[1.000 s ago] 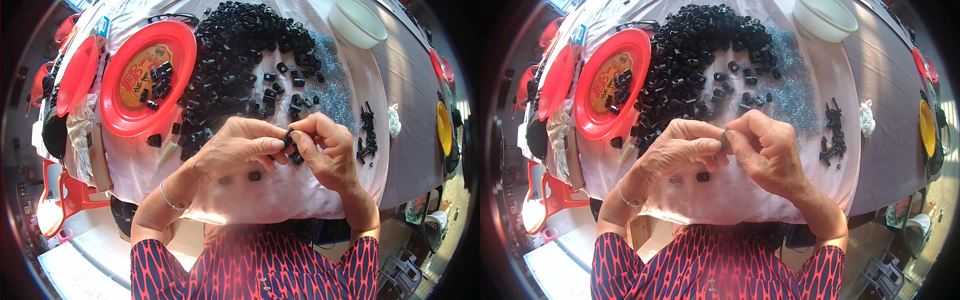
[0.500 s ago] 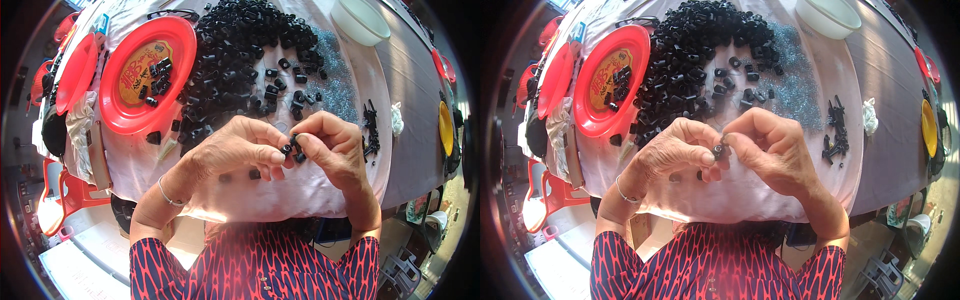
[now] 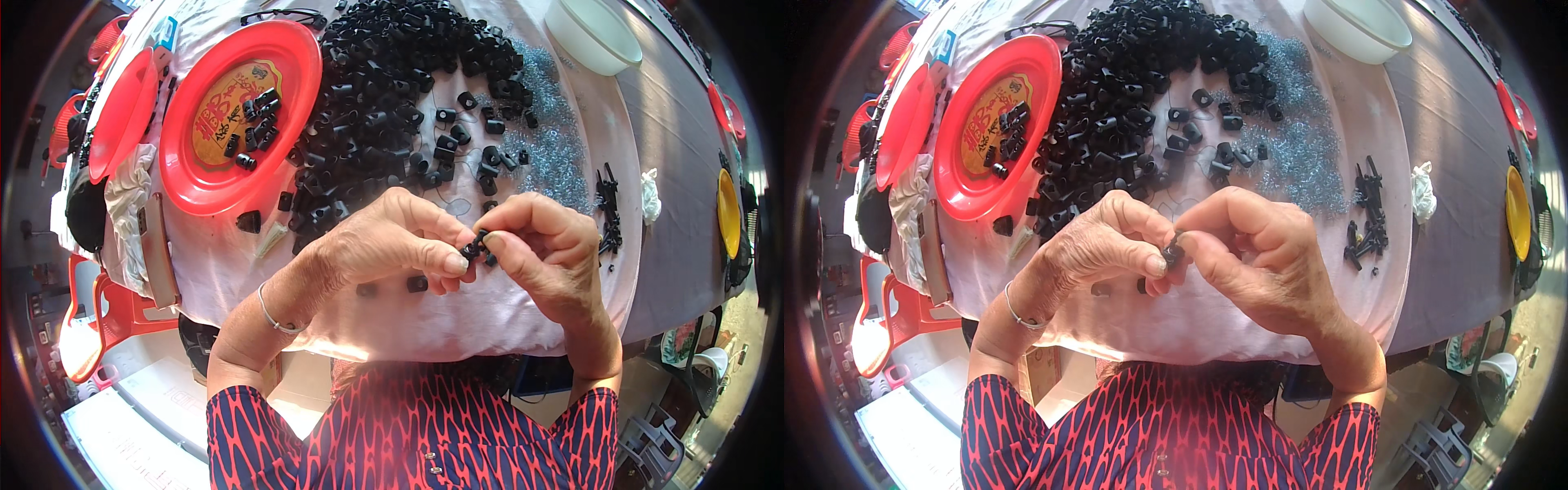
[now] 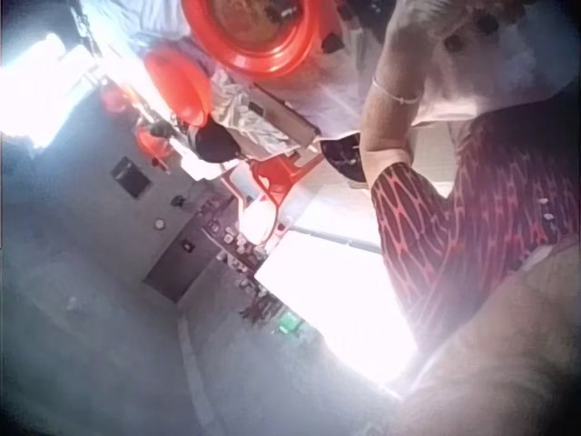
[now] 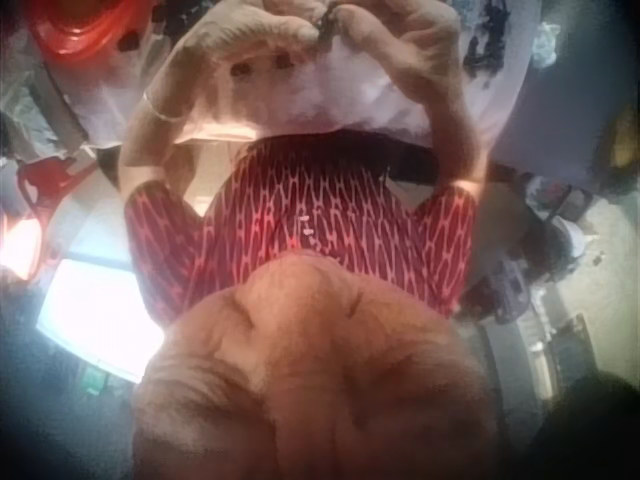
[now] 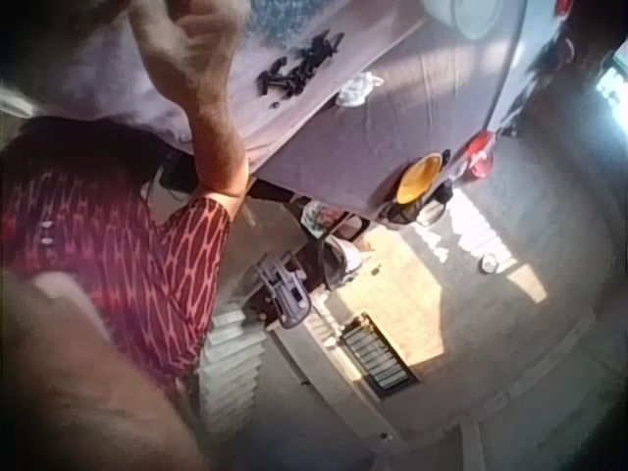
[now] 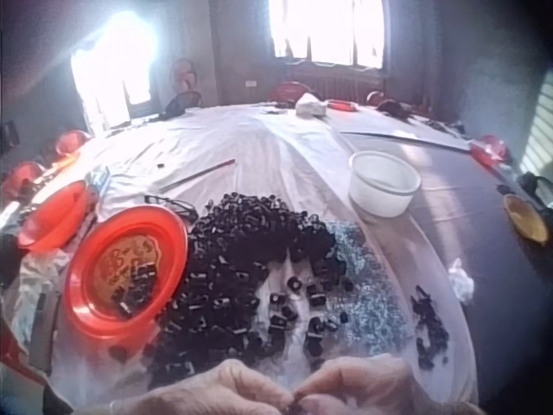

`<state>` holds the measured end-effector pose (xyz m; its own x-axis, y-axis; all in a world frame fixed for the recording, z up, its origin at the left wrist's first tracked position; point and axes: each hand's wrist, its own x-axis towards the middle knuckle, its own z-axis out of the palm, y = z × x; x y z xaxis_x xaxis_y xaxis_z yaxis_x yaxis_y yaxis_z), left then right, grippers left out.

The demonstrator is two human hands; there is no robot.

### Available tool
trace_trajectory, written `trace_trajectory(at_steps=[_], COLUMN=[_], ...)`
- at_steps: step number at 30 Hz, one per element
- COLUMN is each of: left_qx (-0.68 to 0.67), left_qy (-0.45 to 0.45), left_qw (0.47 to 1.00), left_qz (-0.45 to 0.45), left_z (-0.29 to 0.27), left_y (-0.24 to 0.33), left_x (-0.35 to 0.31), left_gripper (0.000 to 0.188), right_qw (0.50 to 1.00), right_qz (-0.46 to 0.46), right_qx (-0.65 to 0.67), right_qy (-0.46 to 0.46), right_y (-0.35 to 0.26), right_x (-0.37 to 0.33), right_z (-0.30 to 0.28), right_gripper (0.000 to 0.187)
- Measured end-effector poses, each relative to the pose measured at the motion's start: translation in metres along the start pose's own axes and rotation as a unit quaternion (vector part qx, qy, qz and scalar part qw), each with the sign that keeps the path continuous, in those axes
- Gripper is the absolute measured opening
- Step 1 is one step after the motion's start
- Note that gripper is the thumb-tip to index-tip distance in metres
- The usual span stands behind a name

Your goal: The person assembles plastic cord locks by hand, picking up plastic components and springs from the table and fitting them together.

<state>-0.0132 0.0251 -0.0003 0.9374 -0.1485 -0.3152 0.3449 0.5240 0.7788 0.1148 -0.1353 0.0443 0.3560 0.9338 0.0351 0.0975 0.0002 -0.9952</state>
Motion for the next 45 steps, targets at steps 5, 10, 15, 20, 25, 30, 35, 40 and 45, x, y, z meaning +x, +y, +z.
trace_trajectory(at_steps=[5, 10, 15, 20, 25, 30, 35, 40, 45], left_qx=[-0.007, -0.007, -0.011, 0.01, -0.006, 0.007, -0.037, -0.027, 0.027], left_qy=[0.016, 0.021, 0.023, 0.032, 0.033, 0.02, 0.023, 0.037, 0.08], left_qw=[1.0, 1.0, 1.0, 0.999, 0.999, 1.0, 0.999, 0.999, 0.996], left_qz=[0.001, -0.003, -0.005, -0.014, -0.017, -0.01, -0.01, -0.01, -0.001], left_z=[-0.001, 0.0, 0.0, 0.0, 0.002, -0.001, 0.001, 0.003, 0.009], left_y=[-0.001, -0.002, -0.002, 0.0, 0.003, -0.001, -0.002, 0.002, 0.006], left_x=[0.0, 0.001, 0.001, 0.0, 0.0, 0.0, -0.002, -0.006, -0.006], left_gripper=[0.031, 0.031, 0.03, 0.03, 0.029, 0.027, 0.027, 0.026, 0.024], right_qw=[1.0, 1.0, 0.998, 0.993, 0.975, 0.979, 0.971, 0.942, 0.935], right_qz=[0.011, 0.001, -0.019, -0.047, -0.117, -0.104, -0.135, -0.212, -0.229], right_qx=[0.01, -0.01, -0.057, -0.105, -0.189, -0.17, -0.196, -0.256, -0.263], right_qy=[-0.004, -0.007, -0.006, -0.012, -0.015, -0.034, -0.006, 0.044, 0.066], right_y=[0.0, -0.001, -0.001, 0.003, 0.001, 0.004, 0.004, 0.012, 0.022], right_x=[0.001, 0.001, 0.001, 0.001, 0.001, 0.002, -0.002, -0.004, 0.001], right_z=[0.001, 0.001, 0.001, 0.0, -0.001, -0.002, 0.004, 0.012, 0.014], right_gripper=[0.006, 0.006, 0.006, 0.005, 0.008, 0.009, 0.011, 0.016, 0.016])
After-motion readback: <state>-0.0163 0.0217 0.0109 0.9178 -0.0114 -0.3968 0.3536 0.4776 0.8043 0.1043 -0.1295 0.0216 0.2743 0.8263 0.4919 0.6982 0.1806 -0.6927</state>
